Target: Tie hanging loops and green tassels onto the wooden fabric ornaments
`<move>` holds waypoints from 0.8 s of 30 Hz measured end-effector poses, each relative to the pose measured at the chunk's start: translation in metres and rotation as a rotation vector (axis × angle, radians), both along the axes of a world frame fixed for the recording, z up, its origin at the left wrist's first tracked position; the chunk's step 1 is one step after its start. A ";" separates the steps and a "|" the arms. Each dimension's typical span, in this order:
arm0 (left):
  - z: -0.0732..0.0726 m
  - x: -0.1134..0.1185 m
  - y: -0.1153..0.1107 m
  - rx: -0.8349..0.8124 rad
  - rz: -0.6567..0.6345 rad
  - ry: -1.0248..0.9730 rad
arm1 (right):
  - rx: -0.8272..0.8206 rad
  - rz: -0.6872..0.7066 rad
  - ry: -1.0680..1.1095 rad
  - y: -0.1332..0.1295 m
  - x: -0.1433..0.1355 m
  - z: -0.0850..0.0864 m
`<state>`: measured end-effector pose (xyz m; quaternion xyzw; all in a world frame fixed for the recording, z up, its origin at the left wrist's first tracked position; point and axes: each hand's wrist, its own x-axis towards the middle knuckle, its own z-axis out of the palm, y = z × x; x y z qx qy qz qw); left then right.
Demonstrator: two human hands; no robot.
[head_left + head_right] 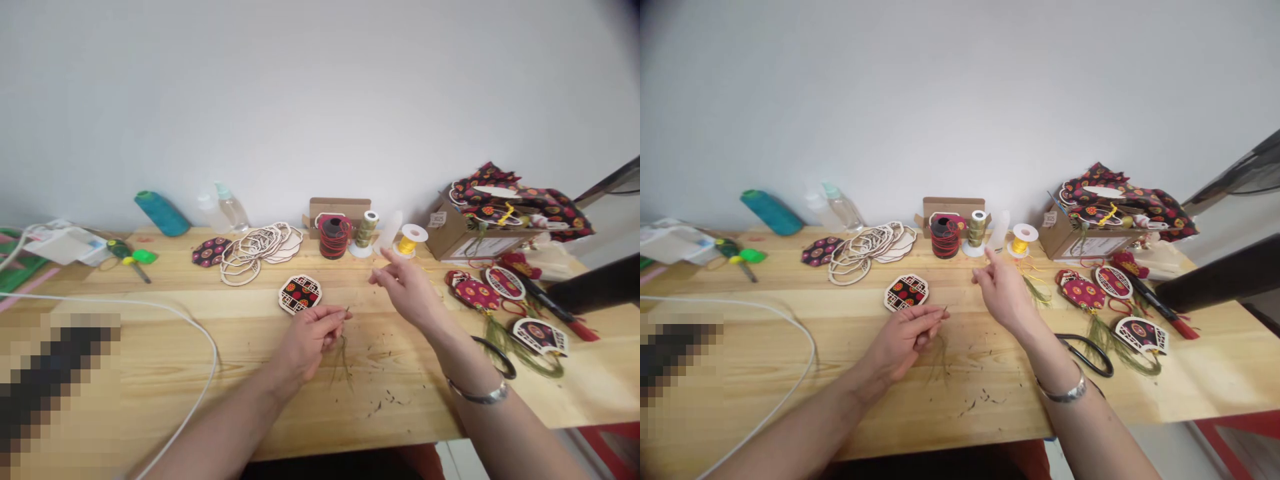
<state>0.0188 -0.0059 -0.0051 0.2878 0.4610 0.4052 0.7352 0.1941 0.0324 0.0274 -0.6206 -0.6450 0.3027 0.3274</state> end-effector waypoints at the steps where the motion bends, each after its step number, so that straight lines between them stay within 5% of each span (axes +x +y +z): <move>1: 0.000 0.000 0.000 -0.001 0.001 0.001 | -0.021 0.028 0.000 -0.006 -0.003 0.000; 7: -0.002 -0.001 0.000 0.027 0.007 -0.006 | -0.050 0.177 -0.226 -0.054 -0.005 -0.008; 12: -0.002 -0.002 0.001 0.013 0.059 -0.029 | 0.166 0.051 -0.666 -0.087 0.051 -0.025; 17: -0.002 -0.003 0.003 0.008 0.089 -0.056 | 0.116 0.014 -0.872 -0.117 0.114 -0.044; 24: -0.005 -0.004 0.003 0.024 0.108 -0.045 | 0.092 0.007 -0.940 -0.124 0.129 -0.050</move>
